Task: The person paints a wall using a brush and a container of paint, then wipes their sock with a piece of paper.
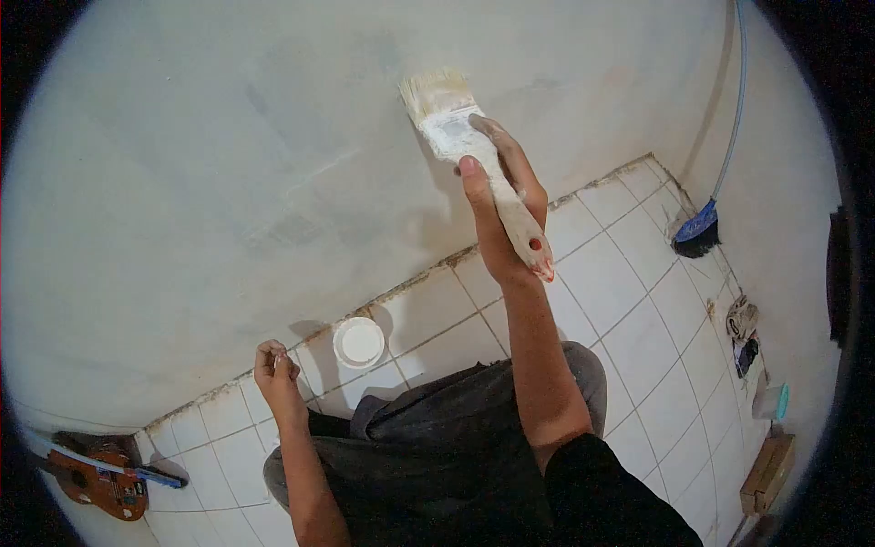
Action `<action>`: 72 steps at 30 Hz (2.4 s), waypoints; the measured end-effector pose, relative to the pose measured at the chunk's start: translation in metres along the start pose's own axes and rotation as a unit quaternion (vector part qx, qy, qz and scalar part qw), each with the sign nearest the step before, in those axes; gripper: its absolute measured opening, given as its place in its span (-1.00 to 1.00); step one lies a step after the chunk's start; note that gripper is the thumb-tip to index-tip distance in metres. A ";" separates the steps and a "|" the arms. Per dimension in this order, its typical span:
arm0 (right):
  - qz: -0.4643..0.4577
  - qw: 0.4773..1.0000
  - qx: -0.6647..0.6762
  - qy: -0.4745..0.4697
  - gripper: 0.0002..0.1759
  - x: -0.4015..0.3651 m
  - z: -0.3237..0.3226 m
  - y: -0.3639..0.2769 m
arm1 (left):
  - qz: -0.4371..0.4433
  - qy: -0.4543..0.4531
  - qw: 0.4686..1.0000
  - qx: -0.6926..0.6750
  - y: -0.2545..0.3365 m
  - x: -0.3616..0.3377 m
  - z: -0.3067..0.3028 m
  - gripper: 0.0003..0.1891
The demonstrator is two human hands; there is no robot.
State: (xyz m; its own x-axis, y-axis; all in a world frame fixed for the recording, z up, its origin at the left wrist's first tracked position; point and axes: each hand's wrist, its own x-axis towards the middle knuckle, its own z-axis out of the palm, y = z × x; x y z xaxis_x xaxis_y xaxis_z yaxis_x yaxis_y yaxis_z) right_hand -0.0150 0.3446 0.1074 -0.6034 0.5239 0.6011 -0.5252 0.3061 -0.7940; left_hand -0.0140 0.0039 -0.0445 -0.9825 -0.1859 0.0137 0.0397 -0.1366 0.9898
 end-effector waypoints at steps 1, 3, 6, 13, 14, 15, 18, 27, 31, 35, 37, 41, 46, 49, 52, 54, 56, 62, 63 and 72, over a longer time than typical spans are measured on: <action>0.017 1.000 0.004 -0.017 -0.53 0.001 -0.002 0.001 | -0.003 -0.003 1.000 -0.002 -0.002 0.001 -0.002 -0.88; 0.022 1.000 -0.004 -0.020 -0.55 0.002 -0.007 0.001 | -0.006 -0.007 1.000 -0.005 -0.002 0.001 -0.002 -0.89; 0.036 0.999 -0.010 -0.028 -0.59 0.004 -0.015 -0.007 | -0.014 -0.005 1.000 0.006 0.000 -0.001 0.000 -0.88; -0.046 0.999 -0.027 0.000 -0.37 0.010 -0.013 -0.023 | -0.001 -0.008 1.000 0.006 0.002 -0.001 0.001 -0.88; -0.039 0.998 -0.040 -0.007 -0.36 0.009 -0.013 -0.020 | -0.001 -0.010 1.000 0.010 0.001 -0.002 0.001 -0.88; -0.031 0.998 -0.053 -0.015 -0.35 0.008 -0.014 -0.017 | -0.003 -0.011 1.000 0.011 0.001 -0.003 0.002 -0.88; 0.052 0.997 0.009 -0.060 -0.44 0.008 -0.014 -0.014 | -0.003 -0.007 1.000 0.004 0.004 -0.003 0.002 -0.89; 0.095 0.995 -0.008 -0.030 -0.55 0.014 -0.029 -0.020 | -0.004 -0.003 1.000 0.018 0.003 -0.002 0.003 -0.87; 0.020 0.999 0.045 0.023 -0.43 0.009 -0.017 -0.021 | -0.003 0.000 1.000 0.021 0.001 -0.002 0.003 -0.95; -0.136 0.980 -0.105 0.098 -0.45 0.006 -0.008 -0.012 | -0.017 -0.002 1.000 -0.001 0.005 -0.004 0.004 -0.84; -0.120 0.981 -0.112 0.101 -0.50 0.007 -0.011 -0.008 | -0.018 0.003 1.000 -0.001 0.005 -0.004 0.004 -0.83; -0.161 0.974 -0.108 0.117 -0.70 0.008 -0.014 -0.009 | -0.018 -0.001 1.000 0.000 0.003 -0.003 0.002 -0.80; -0.194 0.973 -0.104 0.072 -0.76 0.008 -0.019 -0.010 | -0.013 -0.001 1.000 -0.005 0.000 -0.002 0.000 -0.79; -0.196 0.975 -0.003 0.103 -0.76 0.011 -0.012 -0.016 | -0.010 -0.007 1.000 -0.008 0.001 -0.002 0.000 -0.80; -0.156 0.983 0.042 0.090 -0.74 0.016 -0.009 -0.008 | -0.008 -0.008 1.000 0.003 0.002 -0.003 0.002 -0.81; -0.165 0.984 0.008 0.072 -0.73 0.022 -0.004 0.001 | -0.011 -0.006 1.000 0.012 0.002 -0.005 0.003 -0.81; -0.158 0.985 -0.021 0.063 -0.75 0.016 -0.001 0.003 | -0.021 -0.010 1.000 0.014 0.005 -0.007 0.002 -0.83; -0.155 0.985 -0.070 0.012 -0.79 0.013 -0.009 0.004 | -0.006 -0.005 1.000 0.005 0.003 -0.005 0.002 -0.85; -0.155 0.985 -0.071 0.011 -0.79 0.014 -0.010 0.001 | -0.006 -0.005 1.000 0.005 0.004 -0.005 0.004 -0.85; -0.181 0.978 -0.107 -0.015 -0.76 0.016 -0.002 -0.004 | -0.014 -0.001 1.000 -0.002 0.008 -0.008 0.006 -0.85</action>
State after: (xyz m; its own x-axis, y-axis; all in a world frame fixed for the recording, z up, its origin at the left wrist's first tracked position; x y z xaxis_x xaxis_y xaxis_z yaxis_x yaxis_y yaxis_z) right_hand -0.0213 0.3540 0.1203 -0.4210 0.3281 0.8456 -0.5712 0.6283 -0.5282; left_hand -0.0069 0.0105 -0.0356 -0.9835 -0.1804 -0.0146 0.0120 -0.1458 0.9892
